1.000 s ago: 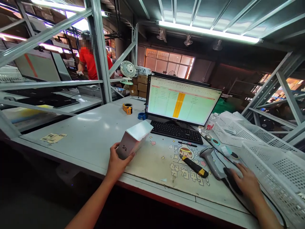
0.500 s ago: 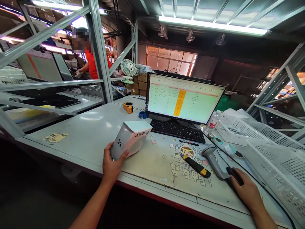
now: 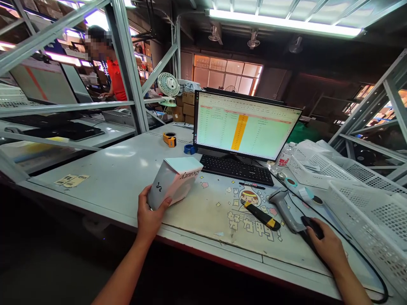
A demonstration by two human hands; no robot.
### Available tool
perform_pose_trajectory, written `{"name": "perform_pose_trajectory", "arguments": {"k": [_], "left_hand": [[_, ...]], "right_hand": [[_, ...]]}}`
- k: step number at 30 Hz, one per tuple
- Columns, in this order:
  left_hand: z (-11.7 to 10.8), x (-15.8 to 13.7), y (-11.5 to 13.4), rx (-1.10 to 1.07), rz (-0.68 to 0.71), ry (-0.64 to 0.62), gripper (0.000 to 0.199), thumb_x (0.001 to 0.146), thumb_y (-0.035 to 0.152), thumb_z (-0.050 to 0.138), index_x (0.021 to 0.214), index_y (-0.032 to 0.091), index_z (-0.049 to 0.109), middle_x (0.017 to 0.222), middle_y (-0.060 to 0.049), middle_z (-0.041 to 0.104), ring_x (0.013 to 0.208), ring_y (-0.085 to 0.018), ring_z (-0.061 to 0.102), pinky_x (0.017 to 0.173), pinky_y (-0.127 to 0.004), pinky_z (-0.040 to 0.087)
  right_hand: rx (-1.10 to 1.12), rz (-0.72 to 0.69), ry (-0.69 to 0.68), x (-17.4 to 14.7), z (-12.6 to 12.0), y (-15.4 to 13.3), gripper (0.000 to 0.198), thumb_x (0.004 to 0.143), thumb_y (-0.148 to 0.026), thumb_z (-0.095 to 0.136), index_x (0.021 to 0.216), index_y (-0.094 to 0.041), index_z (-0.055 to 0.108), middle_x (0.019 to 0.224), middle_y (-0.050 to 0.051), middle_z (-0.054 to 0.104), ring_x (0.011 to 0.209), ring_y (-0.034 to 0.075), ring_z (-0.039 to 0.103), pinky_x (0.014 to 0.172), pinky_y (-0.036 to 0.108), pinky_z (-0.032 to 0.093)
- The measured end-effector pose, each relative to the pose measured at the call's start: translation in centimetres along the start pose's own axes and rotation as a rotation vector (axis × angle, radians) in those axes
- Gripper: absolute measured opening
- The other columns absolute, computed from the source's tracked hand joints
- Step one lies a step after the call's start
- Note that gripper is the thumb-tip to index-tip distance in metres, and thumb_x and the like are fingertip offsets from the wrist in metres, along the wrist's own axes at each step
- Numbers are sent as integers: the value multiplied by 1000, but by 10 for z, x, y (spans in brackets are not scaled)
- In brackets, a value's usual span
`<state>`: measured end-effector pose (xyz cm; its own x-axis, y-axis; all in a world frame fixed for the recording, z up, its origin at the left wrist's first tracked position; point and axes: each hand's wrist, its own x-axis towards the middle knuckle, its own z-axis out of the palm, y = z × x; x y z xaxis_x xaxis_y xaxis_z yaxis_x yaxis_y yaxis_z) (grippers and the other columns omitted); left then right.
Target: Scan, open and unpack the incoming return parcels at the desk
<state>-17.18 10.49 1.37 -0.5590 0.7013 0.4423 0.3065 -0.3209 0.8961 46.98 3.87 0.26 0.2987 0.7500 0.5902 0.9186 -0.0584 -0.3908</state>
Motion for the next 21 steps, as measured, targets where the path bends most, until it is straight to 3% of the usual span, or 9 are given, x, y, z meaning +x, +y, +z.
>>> {"name": "perform_pose_trajectory", "arguments": {"k": [4, 7, 9, 10, 12, 14, 17, 21], "left_hand": [[2, -2, 3, -2, 39, 24, 91, 74, 67, 86, 144, 20, 50, 145, -17, 58, 140, -34, 56, 123, -46, 43], [4, -1, 1, -20, 72, 0, 94, 76, 69, 85, 145, 18, 47, 146, -19, 56, 139, -32, 57, 122, -44, 44], [5, 1, -2, -14, 87, -26, 94, 78, 69, 84, 145, 17, 44, 146, -20, 56, 137, -31, 57, 120, -42, 45], [6, 2, -4, -7, 94, -32, 94, 78, 68, 84, 145, 17, 44, 145, -20, 56, 136, -30, 58, 119, -41, 45], [6, 3, -6, 4, 113, -36, 93, 79, 68, 83, 144, 17, 42, 144, -19, 55, 135, -29, 58, 118, -40, 46], [7, 3, -6, -6, 131, -30, 92, 79, 69, 82, 144, 18, 42, 142, -17, 56, 132, -27, 59, 116, -38, 47], [7, 2, -3, -56, 140, -41, 94, 78, 72, 82, 143, 17, 42, 138, -17, 57, 128, -25, 62, 115, -37, 49], [7, 1, 0, -55, 137, -55, 93, 78, 72, 83, 142, 17, 43, 135, -16, 59, 127, -26, 63, 114, -38, 50]], "right_hand": [[-6, -24, 74, 7, -28, -26, 56, 90, -64, 55, 121, -21, 72, 126, 20, 75, 121, 41, 70, 110, 55, 54], [12, -148, 197, -2, -40, -91, 42, 101, -50, 54, 120, -18, 73, 122, 20, 76, 119, 37, 70, 111, 53, 52], [141, -274, 73, -18, -32, -150, 32, 104, -44, 58, 115, -19, 75, 110, 14, 78, 102, 31, 73, 97, 47, 59], [233, -342, -58, -28, -24, -180, 28, 105, -41, 58, 115, -21, 75, 109, 12, 78, 97, 27, 74, 92, 43, 60], [394, -485, -325, -49, -1, -235, 24, 106, -36, 59, 117, -22, 76, 112, 11, 76, 103, 25, 73, 95, 41, 60], [429, -545, -494, -64, 22, -274, 24, 106, -31, 61, 123, -21, 75, 118, 12, 73, 110, 26, 70, 98, 41, 59], [327, -525, -643, -72, 45, -303, 17, 103, -22, 63, 116, -19, 75, 117, 12, 70, 111, 27, 65, 98, 42, 57], [193, -475, -738, -68, 51, -315, 11, 103, -15, 61, 99, -18, 70, 109, 11, 68, 106, 26, 62, 93, 38, 54]]}}
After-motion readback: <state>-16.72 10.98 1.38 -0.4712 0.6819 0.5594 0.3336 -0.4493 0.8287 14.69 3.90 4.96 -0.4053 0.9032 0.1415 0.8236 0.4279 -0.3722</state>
